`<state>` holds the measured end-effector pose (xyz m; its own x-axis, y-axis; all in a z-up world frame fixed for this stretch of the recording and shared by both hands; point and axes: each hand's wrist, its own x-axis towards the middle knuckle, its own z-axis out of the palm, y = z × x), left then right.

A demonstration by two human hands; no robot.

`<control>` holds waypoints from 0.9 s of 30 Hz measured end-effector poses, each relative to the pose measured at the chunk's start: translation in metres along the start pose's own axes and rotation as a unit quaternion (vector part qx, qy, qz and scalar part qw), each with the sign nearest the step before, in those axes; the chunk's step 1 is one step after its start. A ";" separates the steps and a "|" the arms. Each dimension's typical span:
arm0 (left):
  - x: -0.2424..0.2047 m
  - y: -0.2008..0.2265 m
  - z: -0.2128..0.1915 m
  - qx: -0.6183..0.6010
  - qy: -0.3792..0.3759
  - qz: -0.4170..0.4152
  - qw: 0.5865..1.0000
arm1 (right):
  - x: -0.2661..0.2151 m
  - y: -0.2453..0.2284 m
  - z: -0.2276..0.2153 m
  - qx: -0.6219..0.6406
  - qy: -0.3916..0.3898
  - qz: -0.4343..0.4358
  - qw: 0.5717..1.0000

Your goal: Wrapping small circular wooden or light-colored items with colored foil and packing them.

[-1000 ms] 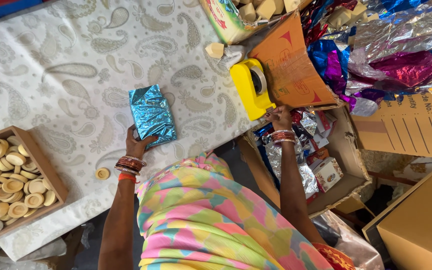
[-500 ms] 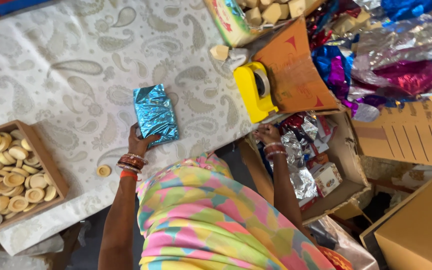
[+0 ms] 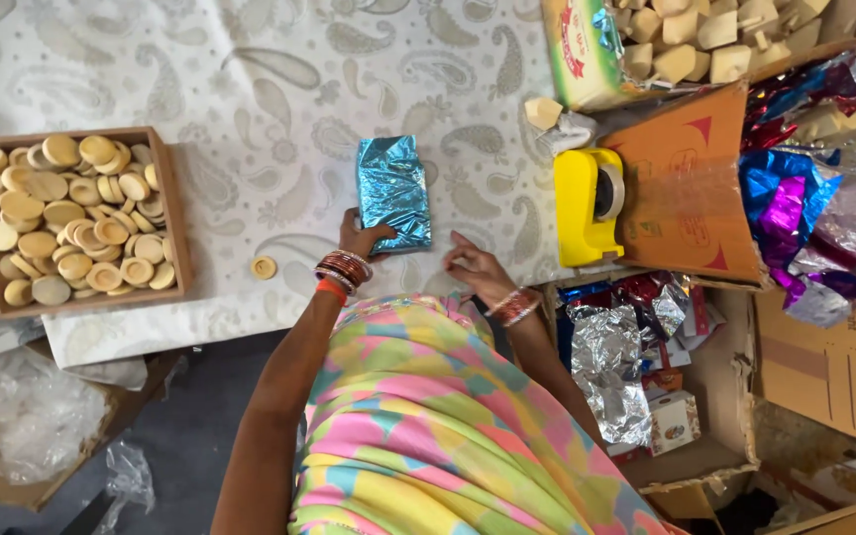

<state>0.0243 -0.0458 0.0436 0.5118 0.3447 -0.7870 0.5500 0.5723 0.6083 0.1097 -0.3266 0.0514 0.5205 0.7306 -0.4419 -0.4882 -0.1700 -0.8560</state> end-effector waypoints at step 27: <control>-0.008 -0.006 0.007 -0.037 -0.035 -0.015 0.999 | 0.080 0.003 0.050 -0.174 0.094 0.000 0.980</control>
<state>0.0212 -0.0572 0.0466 0.5421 0.2743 -0.7943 0.5178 0.6354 0.5728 0.1151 -0.2355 0.0266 0.6566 0.6016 -0.4549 -0.2357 -0.4092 -0.8815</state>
